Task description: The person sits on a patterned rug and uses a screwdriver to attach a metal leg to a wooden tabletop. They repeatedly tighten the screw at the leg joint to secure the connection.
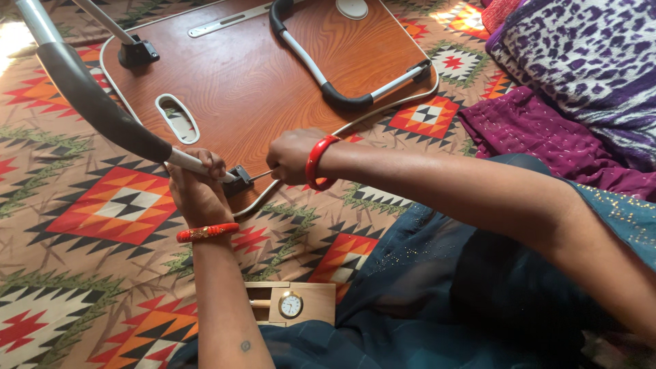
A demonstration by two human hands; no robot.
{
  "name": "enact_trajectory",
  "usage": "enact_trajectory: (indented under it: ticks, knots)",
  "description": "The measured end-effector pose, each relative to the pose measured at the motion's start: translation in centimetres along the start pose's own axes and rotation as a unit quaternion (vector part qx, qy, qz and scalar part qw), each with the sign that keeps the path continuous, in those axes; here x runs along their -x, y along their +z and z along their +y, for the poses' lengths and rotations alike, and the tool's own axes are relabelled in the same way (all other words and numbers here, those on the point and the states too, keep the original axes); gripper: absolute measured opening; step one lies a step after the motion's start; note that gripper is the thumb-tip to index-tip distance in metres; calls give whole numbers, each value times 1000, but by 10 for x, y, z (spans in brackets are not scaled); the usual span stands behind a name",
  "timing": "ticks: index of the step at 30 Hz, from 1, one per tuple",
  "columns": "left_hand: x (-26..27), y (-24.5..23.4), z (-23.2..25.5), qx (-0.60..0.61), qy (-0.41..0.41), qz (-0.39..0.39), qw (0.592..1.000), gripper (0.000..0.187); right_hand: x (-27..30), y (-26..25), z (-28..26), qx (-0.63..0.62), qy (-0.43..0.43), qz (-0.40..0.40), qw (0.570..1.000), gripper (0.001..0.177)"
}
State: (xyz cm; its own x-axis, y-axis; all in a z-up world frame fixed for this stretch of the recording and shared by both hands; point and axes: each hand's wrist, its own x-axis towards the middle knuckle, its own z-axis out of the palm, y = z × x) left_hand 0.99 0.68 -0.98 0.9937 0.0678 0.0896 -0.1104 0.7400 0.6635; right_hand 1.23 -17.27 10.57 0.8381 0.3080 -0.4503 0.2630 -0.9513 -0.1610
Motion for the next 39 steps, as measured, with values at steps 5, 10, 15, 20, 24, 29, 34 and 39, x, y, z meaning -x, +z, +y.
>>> enact_trajectory:
  ticks: [5, 10, 15, 20, 24, 29, 34, 39]
  knots:
    - [1, 5, 5, 10, -7, 4, 1000, 36, -15, -16, -14, 59, 19, -60, 996, 21]
    - [-1, 15, 7, 33, -15, 70, 997, 20, -22, -26, -23, 65, 28, -71, 995, 18]
    - [-2, 16, 6, 20, -4, 52, 998, 15, -18, -24, -23, 87, 14, -69, 994, 17]
    - [-5, 13, 5, 23, -15, 55, 998, 14, -12, -11, -25, 166, -29, 3, 986, 13]
    - [-6, 12, 5, 30, -17, 56, 998, 15, -11, 2, -22, 208, -66, 34, 975, 9]
    - [-5, 15, 7, 33, -18, 67, 997, 13, -12, 19, -14, 303, -133, 75, 941, 10]
    - [-4, 16, 5, 49, -13, 55, 997, 13, -10, 37, -1, 310, -202, 171, 913, 12]
    - [-1, 16, 3, 18, 0, 73, 997, 17, -7, 39, 5, 265, -186, 193, 926, 13]
